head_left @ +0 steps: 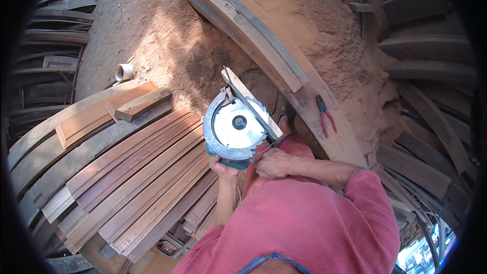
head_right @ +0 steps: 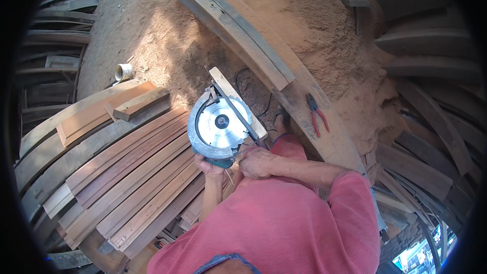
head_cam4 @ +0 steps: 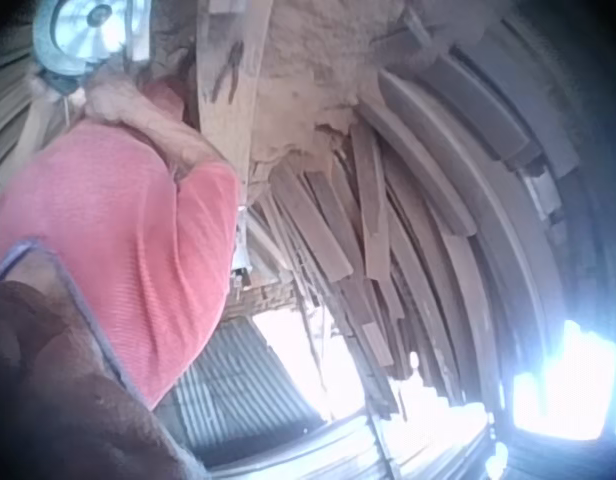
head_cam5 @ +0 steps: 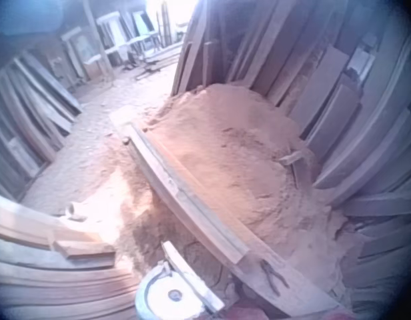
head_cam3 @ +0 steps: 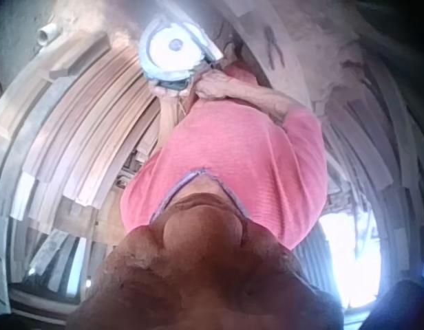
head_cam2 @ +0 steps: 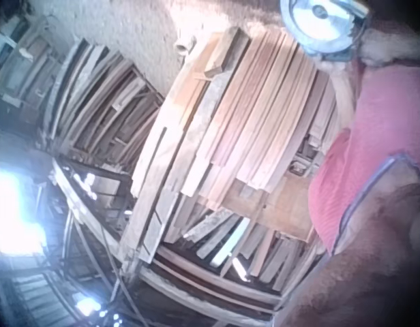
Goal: The person uses a circular saw to cut a wooden plank, then measures and marks another plank with a tape measure. They proceed to sand the wood using an electric sander, handling the pieces individually and stacking them against a wall.
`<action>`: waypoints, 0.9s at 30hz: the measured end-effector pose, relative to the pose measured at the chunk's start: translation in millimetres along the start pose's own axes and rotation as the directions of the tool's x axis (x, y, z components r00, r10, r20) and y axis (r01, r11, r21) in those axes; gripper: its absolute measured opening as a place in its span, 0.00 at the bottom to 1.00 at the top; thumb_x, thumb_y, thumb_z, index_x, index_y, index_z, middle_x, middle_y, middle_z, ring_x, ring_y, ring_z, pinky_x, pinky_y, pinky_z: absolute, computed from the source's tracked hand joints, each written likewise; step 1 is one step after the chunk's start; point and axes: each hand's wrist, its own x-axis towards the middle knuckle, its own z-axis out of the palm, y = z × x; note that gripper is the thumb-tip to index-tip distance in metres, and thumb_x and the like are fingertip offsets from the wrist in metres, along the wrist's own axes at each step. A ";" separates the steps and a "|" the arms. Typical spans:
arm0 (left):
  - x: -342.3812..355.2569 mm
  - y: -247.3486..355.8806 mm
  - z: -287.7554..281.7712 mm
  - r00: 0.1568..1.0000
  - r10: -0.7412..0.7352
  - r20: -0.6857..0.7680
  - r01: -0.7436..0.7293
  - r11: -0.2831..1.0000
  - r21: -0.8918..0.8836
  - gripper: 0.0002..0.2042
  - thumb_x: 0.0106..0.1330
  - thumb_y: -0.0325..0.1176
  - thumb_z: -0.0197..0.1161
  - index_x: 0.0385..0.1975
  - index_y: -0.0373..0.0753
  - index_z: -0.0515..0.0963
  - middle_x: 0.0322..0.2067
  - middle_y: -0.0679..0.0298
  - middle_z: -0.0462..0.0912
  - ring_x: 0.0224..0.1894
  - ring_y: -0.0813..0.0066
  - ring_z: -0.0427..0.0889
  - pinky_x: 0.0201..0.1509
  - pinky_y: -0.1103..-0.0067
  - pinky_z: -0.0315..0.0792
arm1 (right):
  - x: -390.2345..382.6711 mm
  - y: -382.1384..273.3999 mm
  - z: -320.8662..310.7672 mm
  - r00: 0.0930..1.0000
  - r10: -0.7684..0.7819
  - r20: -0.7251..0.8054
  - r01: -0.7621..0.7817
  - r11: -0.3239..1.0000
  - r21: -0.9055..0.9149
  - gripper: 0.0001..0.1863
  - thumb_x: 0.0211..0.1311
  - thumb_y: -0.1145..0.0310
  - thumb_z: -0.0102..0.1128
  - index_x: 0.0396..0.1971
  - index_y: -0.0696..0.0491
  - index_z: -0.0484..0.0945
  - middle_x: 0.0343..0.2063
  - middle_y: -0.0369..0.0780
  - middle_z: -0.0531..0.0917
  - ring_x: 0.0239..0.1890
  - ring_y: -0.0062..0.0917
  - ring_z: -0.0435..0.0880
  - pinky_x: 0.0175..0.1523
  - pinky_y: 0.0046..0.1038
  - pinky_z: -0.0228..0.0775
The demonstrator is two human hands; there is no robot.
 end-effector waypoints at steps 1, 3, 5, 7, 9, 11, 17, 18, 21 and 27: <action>0.5 0.1 5.5 1.000 -0.009 -0.001 0.009 1.000 0.004 0.31 0.49 0.34 0.63 0.59 0.35 0.76 0.53 0.55 0.84 0.48 0.60 0.86 0.56 0.61 0.84 | 0.6 -5.9 -6.0 1.000 -0.006 0.029 0.006 1.000 0.005 0.16 0.64 0.61 0.55 0.23 0.56 0.80 0.26 0.52 0.85 0.33 0.48 0.87 0.41 0.49 0.78; 0.3 -2.5 16.3 0.999 -0.011 -0.030 0.012 1.000 0.009 0.24 0.49 0.33 0.62 0.50 0.37 0.77 0.40 0.60 0.81 0.35 0.67 0.82 0.44 0.68 0.82 | 6.9 -12.7 -7.1 0.993 -0.016 0.116 0.018 1.000 -0.016 0.15 0.62 0.61 0.55 0.23 0.56 0.81 0.26 0.51 0.85 0.33 0.48 0.87 0.41 0.50 0.78; -4.4 -7.9 47.2 0.997 0.000 -0.083 0.001 1.000 0.011 0.11 0.49 0.31 0.59 0.34 0.41 0.78 0.18 0.71 0.74 0.16 0.78 0.71 0.24 0.79 0.75 | 13.1 -20.8 -1.4 0.973 -0.018 0.228 0.034 0.997 -0.065 0.15 0.61 0.61 0.55 0.23 0.56 0.82 0.27 0.50 0.86 0.32 0.47 0.88 0.41 0.50 0.78; -1.9 -9.1 41.5 0.999 -0.032 -0.022 0.031 0.999 -0.030 0.10 0.49 0.31 0.60 0.33 0.41 0.78 0.18 0.70 0.74 0.16 0.78 0.71 0.24 0.80 0.74 | 15.2 -14.1 -5.7 0.969 0.048 0.241 -0.012 0.988 -0.152 0.14 0.60 0.62 0.56 0.24 0.56 0.84 0.28 0.50 0.87 0.33 0.46 0.88 0.41 0.50 0.79; -0.8 -10.7 40.6 0.998 -0.058 0.016 0.058 0.997 -0.049 0.10 0.48 0.31 0.60 0.32 0.41 0.77 0.18 0.70 0.74 0.16 0.78 0.71 0.24 0.80 0.74 | 13.3 17.0 -11.5 0.985 0.083 0.151 -0.066 0.992 -0.110 0.14 0.60 0.63 0.55 0.26 0.56 0.86 0.30 0.49 0.88 0.34 0.45 0.89 0.43 0.48 0.80; 0.9 -12.5 41.4 0.997 -0.077 0.030 0.078 0.996 -0.046 0.10 0.48 0.30 0.60 0.32 0.41 0.77 0.18 0.71 0.74 0.16 0.77 0.72 0.24 0.80 0.74 | 10.3 17.4 -10.1 0.996 0.052 0.071 -0.047 0.996 -0.079 0.14 0.61 0.63 0.55 0.25 0.55 0.86 0.30 0.49 0.88 0.35 0.46 0.89 0.43 0.48 0.80; 10.8 -11.4 38.0 0.994 -0.069 0.083 0.069 0.998 0.002 0.17 0.49 0.31 0.62 0.41 0.39 0.80 0.26 0.67 0.83 0.25 0.71 0.82 0.35 0.72 0.83 | -17.5 -5.6 -40.2 0.977 0.138 0.162 -0.156 0.982 0.108 0.19 0.67 0.57 0.53 0.33 0.59 0.81 0.36 0.53 0.86 0.43 0.53 0.85 0.51 0.52 0.75; 8.6 -13.5 41.2 0.999 -0.037 0.022 0.037 0.999 0.022 0.20 0.49 0.32 0.62 0.45 0.38 0.80 0.32 0.64 0.84 0.32 0.67 0.83 0.42 0.68 0.83 | -31.6 1.2 -38.4 0.954 0.268 0.135 -0.283 0.953 0.110 0.19 0.66 0.55 0.53 0.33 0.59 0.81 0.35 0.53 0.86 0.42 0.53 0.85 0.50 0.53 0.74; -1.1 -16.6 53.8 0.998 0.040 -0.043 -0.038 0.998 0.044 0.28 0.52 0.34 0.63 0.57 0.36 0.77 0.52 0.55 0.84 0.54 0.56 0.83 0.61 0.57 0.78 | -78.8 25.3 -55.8 0.707 0.705 0.049 -0.706 0.700 0.108 0.21 0.64 0.55 0.53 0.37 0.59 0.83 0.38 0.58 0.85 0.46 0.52 0.85 0.55 0.53 0.73; -2.3 -2.3 20.4 0.996 0.014 0.086 -0.016 1.000 0.013 0.33 0.55 0.39 0.63 0.64 0.35 0.73 0.63 0.52 0.78 0.65 0.51 0.77 0.71 0.52 0.70 | -148.8 134.8 -25.4 0.251 0.832 -0.495 -0.931 0.348 0.113 0.26 0.59 0.62 0.65 0.56 0.53 0.72 0.54 0.54 0.74 0.55 0.51 0.76 0.57 0.47 0.72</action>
